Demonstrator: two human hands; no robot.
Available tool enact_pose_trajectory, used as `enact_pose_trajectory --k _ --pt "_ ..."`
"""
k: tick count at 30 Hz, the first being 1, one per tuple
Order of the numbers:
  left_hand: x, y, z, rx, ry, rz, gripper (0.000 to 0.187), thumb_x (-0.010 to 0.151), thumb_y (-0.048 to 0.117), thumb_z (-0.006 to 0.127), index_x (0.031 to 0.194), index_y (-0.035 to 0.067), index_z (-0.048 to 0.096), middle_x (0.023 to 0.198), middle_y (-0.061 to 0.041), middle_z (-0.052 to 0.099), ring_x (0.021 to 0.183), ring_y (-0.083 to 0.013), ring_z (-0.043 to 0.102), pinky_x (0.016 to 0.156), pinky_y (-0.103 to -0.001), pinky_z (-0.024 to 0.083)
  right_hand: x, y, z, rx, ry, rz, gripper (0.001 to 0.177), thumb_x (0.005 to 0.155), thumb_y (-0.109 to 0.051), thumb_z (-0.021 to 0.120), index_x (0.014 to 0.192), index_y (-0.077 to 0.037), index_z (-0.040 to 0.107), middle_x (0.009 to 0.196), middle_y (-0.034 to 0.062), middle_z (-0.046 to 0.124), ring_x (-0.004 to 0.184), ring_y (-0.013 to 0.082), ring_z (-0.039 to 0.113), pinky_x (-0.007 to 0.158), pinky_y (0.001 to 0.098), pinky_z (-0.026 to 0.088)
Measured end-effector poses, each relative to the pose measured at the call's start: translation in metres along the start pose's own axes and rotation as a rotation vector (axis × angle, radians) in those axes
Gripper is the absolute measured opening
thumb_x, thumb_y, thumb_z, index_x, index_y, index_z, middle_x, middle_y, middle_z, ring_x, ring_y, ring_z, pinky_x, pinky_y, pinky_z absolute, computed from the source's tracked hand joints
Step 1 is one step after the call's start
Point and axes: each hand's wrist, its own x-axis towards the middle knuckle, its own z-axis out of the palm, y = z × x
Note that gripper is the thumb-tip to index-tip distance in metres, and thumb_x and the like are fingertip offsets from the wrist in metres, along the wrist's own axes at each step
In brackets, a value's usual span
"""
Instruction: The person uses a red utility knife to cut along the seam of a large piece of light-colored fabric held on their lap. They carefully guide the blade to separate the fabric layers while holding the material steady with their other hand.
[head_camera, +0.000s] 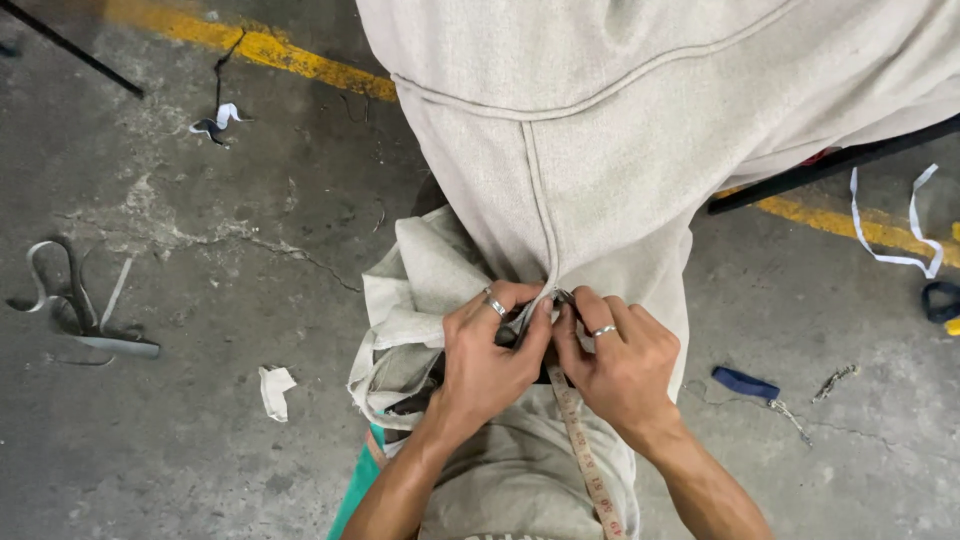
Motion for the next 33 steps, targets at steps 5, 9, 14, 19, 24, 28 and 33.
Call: enact_pose_trajectory --k 5,9,14,19,24,28,33 --pt "0.000 0.000 0.001 0.007 0.004 0.034 0.003 0.076 0.008 0.065 0.077 0.010 0.065 0.065 -0.007 0.066 0.064 -0.0260 0.066 0.055 -0.031 0.052 0.005 -0.002 -0.002 0.006 0.029 -0.015 0.012 0.075 -0.008 0.064 0.086 -0.008 0.063 0.055 0.0008 0.043 0.043 0.0175 0.045 0.044 0.0238 0.041" --pt "0.002 0.001 0.002 0.016 0.024 0.074 0.003 0.076 0.006 0.065 0.076 0.009 0.064 0.062 -0.007 0.063 0.060 -0.0259 0.065 0.053 -0.030 0.051 0.007 -0.003 -0.003 -0.009 0.026 -0.014 0.013 0.074 -0.007 0.064 0.086 -0.010 0.062 0.055 0.0001 0.040 0.042 0.0172 0.044 0.043 0.0235 0.040" --pt "0.004 0.003 0.002 0.056 0.030 0.117 0.003 0.076 0.006 0.066 0.075 0.009 0.065 0.061 -0.006 0.063 0.058 -0.0247 0.064 0.053 -0.029 0.051 0.009 -0.002 -0.004 -0.047 0.036 -0.024 0.014 0.074 -0.008 0.065 0.087 -0.010 0.062 0.056 0.0004 0.040 0.043 0.0170 0.043 0.044 0.0228 0.040" --pt "0.006 0.011 -0.003 0.122 -0.007 0.137 0.004 0.075 0.006 0.065 0.076 0.010 0.064 0.059 -0.007 0.060 0.058 -0.0260 0.064 0.052 -0.030 0.051 0.013 -0.003 -0.007 -0.082 0.044 -0.091 0.013 0.075 -0.009 0.063 0.087 -0.009 0.063 0.057 0.0016 0.039 0.043 0.0163 0.041 0.045 0.0210 0.039" --pt "0.006 0.009 -0.004 0.058 -0.010 0.061 0.004 0.076 0.005 0.064 0.076 0.010 0.065 0.059 -0.007 0.062 0.058 -0.0259 0.065 0.052 -0.030 0.051 0.012 -0.001 -0.007 -0.109 -0.009 -0.109 0.013 0.074 -0.008 0.062 0.086 -0.008 0.062 0.055 0.0015 0.039 0.042 0.0166 0.043 0.045 0.0223 0.040" --pt "0.004 0.004 -0.002 0.016 -0.010 -0.012 0.004 0.076 0.008 0.064 0.080 0.009 0.065 0.061 -0.008 0.063 0.061 -0.0280 0.065 0.053 -0.032 0.051 0.011 0.001 -0.008 -0.009 -0.017 -0.026 0.010 0.077 -0.010 0.062 0.087 -0.009 0.062 0.055 0.0016 0.041 0.042 0.0170 0.044 0.043 0.0231 0.040" --pt "0.004 0.005 -0.001 0.001 0.001 0.012 0.005 0.076 0.007 0.064 0.081 0.009 0.065 0.061 -0.007 0.064 0.061 -0.0267 0.066 0.053 -0.031 0.051 0.014 -0.002 -0.010 0.007 -0.040 -0.016 0.010 0.076 -0.010 0.062 0.086 -0.009 0.062 0.054 0.0010 0.041 0.041 0.0162 0.044 0.042 0.0221 0.040"
